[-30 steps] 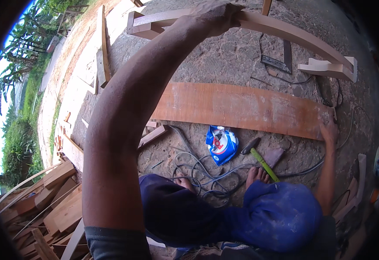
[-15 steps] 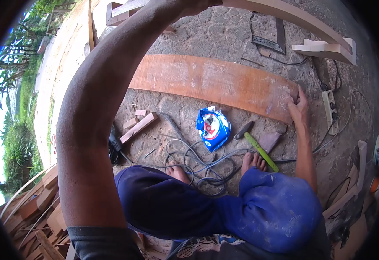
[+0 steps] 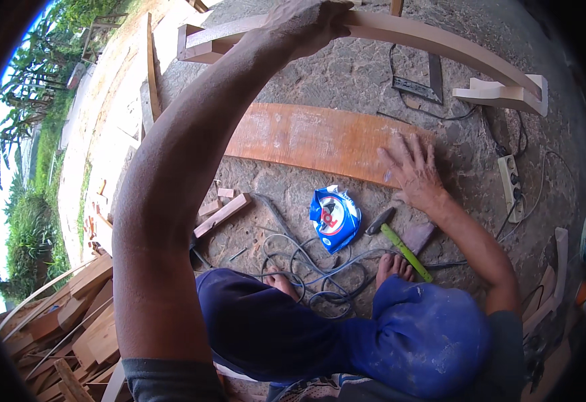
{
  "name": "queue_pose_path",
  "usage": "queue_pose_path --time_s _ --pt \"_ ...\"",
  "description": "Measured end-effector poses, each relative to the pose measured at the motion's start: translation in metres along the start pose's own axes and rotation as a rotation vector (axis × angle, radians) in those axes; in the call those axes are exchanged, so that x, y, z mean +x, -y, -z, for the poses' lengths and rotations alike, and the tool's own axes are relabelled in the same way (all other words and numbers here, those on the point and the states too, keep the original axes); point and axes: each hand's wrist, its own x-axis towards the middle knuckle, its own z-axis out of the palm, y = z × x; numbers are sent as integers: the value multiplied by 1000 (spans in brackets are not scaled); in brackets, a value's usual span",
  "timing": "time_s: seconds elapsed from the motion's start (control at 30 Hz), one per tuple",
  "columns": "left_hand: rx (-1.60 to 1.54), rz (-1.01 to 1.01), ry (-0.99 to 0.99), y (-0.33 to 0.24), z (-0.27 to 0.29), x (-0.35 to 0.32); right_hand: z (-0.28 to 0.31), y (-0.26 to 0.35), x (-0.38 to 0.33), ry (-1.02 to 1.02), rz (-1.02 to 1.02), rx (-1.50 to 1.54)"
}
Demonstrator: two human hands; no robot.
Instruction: The person sits on the floor and assembles a wooden frame by joining curved pieces to a straight plank. They use a hammer to drive nails into the joints, frequently checking alignment and tapping the wood to ensure a tight fit.
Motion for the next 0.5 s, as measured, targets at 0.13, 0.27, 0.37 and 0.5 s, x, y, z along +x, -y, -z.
queue_pose_path --time_s 0.13,0.27,0.37,0.5 --pt "55 17 32 1 2 2 18 -9 21 100 -19 29" --pt "113 -67 -92 21 -19 4 33 -19 31 194 33 24" --pt "140 -19 -63 12 -14 3 29 -29 29 147 81 53" --pt "177 -15 -26 14 -6 -1 36 -48 52 202 122 224"
